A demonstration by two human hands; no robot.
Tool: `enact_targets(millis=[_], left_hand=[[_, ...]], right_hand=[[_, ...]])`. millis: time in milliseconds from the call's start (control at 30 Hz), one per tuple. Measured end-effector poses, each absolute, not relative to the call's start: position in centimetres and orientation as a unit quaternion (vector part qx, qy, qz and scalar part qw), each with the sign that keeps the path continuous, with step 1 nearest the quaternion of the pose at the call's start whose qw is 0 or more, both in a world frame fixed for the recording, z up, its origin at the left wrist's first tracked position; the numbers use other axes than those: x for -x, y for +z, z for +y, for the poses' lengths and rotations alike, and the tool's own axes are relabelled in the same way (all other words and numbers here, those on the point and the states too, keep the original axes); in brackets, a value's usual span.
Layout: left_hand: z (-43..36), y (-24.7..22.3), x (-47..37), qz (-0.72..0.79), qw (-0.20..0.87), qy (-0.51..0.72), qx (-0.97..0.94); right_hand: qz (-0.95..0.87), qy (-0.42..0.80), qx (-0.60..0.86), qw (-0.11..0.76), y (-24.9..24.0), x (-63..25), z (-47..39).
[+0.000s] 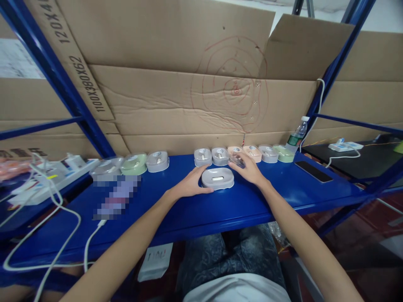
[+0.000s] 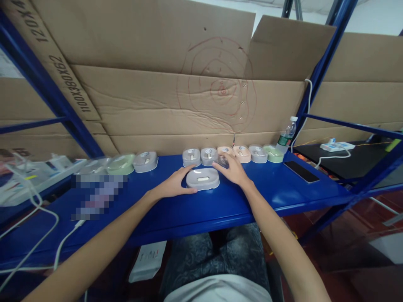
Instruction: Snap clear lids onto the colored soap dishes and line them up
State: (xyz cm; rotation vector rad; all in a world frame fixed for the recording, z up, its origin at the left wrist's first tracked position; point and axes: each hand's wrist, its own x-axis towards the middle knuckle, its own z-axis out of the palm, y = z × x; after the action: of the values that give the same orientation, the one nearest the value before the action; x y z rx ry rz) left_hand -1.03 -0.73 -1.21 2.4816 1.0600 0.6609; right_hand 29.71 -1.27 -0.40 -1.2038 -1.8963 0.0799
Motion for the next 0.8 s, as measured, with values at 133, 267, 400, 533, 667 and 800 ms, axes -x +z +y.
enact_targets(millis=[133,267,400,533,667,800], left_hand=[[-1.1,-1.5,0.3,0.367,0.191,0.245,-0.877],[-1.5,-1.7,-0.2,0.362,0.202,0.254,-0.874],[-1.5,-1.8,-0.3,0.359,0.206,0.259,-0.873],[-1.5,-1.7,-0.4,0.359,0.210,0.259,-0.872],[-1.6,-1.6,-0.5,0.359,0.218,0.262,-0.869],[-1.7,-1.5,-0.5,0.359,0.220,0.267,-0.867]], right_hand=[[-0.806,0.054,0.408,0.426,-0.6,-28.1,-1.8],[-0.832,0.066,0.386,0.394,-0.9,-26.8,-2.5],[-0.848,0.066,0.381,0.364,-0.9,-26.0,-3.0],[-0.862,0.044,0.376,0.337,-0.6,-25.4,-3.5],[-0.866,0.011,0.386,0.318,-0.3,-25.1,-3.8],[-0.867,-0.017,0.390,0.310,-0.3,-24.8,-3.8]])
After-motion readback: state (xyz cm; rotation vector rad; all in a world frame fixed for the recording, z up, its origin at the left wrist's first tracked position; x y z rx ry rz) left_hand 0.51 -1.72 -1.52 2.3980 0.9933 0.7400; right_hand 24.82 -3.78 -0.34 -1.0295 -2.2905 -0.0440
